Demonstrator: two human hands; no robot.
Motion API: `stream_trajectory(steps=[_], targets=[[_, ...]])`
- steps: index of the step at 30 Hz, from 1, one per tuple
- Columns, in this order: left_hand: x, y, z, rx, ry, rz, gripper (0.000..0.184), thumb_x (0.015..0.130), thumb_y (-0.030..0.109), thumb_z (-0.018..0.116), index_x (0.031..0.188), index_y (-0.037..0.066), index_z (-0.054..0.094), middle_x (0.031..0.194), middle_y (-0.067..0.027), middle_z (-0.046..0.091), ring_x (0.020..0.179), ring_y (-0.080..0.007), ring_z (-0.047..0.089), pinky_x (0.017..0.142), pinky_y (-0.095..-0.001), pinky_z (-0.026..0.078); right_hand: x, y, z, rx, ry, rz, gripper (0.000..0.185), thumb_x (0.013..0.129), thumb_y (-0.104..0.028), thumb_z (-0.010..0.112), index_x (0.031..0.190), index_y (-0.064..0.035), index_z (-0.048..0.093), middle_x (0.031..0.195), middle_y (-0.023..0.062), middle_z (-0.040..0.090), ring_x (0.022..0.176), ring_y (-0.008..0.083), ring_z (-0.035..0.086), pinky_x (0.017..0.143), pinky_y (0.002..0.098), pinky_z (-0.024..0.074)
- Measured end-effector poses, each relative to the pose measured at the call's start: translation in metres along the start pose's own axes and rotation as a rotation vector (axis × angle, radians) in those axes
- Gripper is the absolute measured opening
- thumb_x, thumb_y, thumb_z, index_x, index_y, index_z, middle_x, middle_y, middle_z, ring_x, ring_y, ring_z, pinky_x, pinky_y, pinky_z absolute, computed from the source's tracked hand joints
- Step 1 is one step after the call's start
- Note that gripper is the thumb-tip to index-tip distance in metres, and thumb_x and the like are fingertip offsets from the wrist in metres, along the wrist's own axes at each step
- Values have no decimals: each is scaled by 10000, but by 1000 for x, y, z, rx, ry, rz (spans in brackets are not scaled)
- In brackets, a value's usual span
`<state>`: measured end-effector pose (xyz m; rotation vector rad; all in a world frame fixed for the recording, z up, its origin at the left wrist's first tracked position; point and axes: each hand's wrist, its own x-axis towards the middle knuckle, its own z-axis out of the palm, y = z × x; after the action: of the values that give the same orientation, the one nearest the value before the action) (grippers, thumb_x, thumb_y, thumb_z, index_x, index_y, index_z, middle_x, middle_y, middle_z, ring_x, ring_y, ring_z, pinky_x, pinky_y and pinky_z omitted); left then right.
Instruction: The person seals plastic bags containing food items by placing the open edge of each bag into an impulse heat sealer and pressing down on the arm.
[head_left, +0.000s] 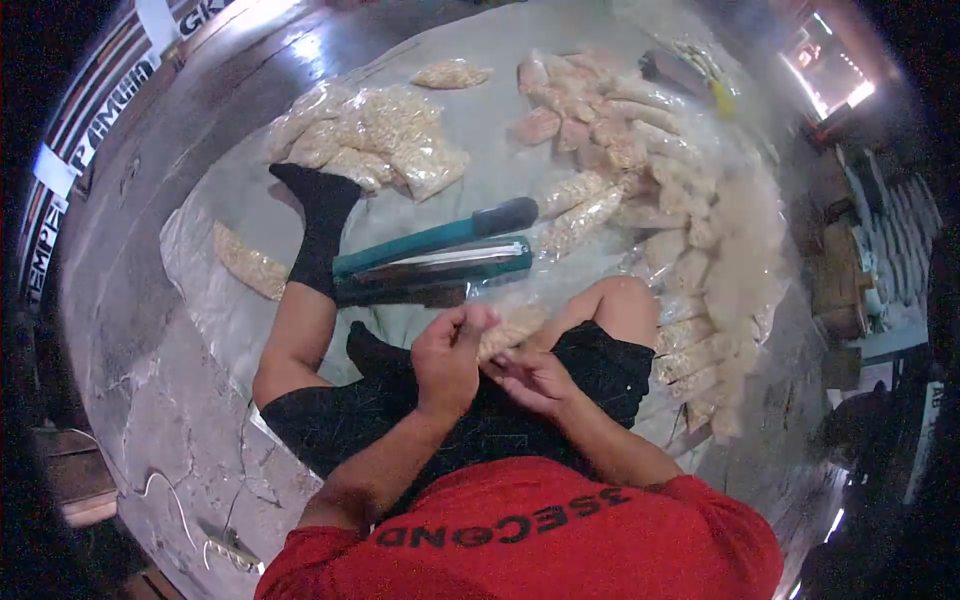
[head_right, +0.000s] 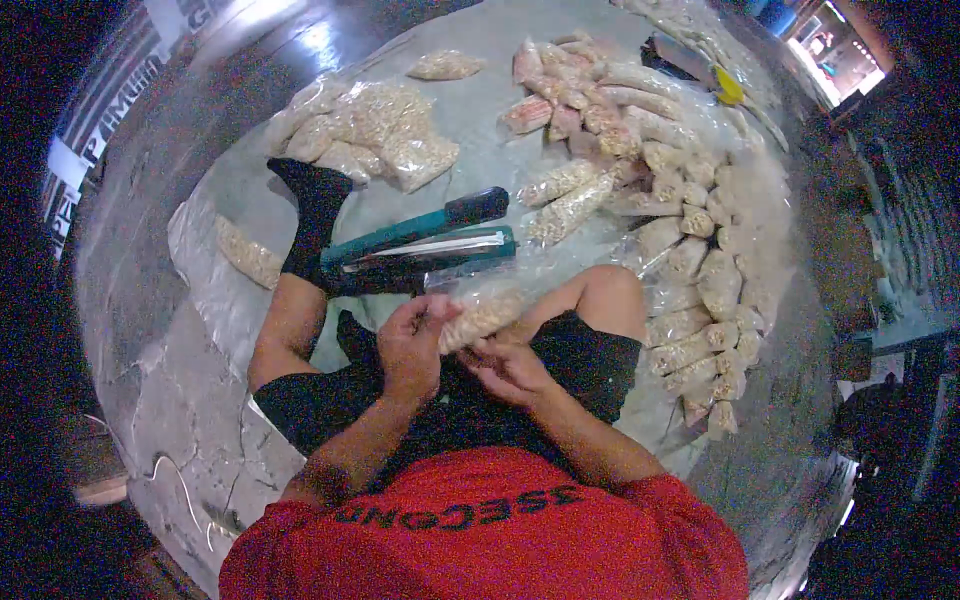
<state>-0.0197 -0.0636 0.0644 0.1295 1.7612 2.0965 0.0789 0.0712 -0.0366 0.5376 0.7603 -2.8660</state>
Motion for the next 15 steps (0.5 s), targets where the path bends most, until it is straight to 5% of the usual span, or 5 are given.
stream_trajectory(steps=[4, 6, 8, 10, 15], targets=[[-27, 14, 5, -332, -155, 12, 429, 994, 395, 634, 1177, 8, 647, 1115, -140, 713, 1017, -219, 670, 913, -386, 532, -70, -51, 11, 5, -110, -169, 744, 921, -294, 727, 1500, -42, 334, 1468, 132, 497, 1352, 300, 491, 1118, 470, 430], [-14, -1, 8, -986, -568, -143, 668, 944, 559, 612, 1330, 17, 547, 1309, -171, 621, 1201, -291, 600, 1033, -465, 472, -100, -85, 27, -51, -239, -184, 849, 874, -365, 773, 1502, -21, 317, 1512, 143, 448, 1383, 305, 460, 1117, 465, 432], [5, -28, 19, -1045, -711, -352, 839, 893, 647, 600, 1411, 0, 468, 1422, -186, 531, 1307, -330, 521, 1110, -502, 402, -125, -95, 23, -160, -68, -266, 750, 878, -318, 782, 1457, -20, 410, 1418, 138, 549, 1274, 283, 561, 1059, 433, 470], [13, -57, 35, -1123, -959, -746, 843, 893, 622, 633, 1416, -17, 467, 1440, -185, 519, 1317, -335, 518, 1120, -500, 394, -137, -118, 36, -924, 456, -183, 560, 901, -215, 762, 1368, -19, 525, 1259, 107, 658, 1099, 226, 642, 955, 378, 509], [17, -83, 101, -19, -683, -170, 739, 891, 375, 724, 1442, -22, 431, 1435, -216, 518, 1360, -357, 476, 1175, -509, 322, -176, -120, -7, -979, 807, -273, 293, 945, -139, 680, 1208, -44, 592, 995, 29, 678, 813, 128, 629, 709, 305, 546]])
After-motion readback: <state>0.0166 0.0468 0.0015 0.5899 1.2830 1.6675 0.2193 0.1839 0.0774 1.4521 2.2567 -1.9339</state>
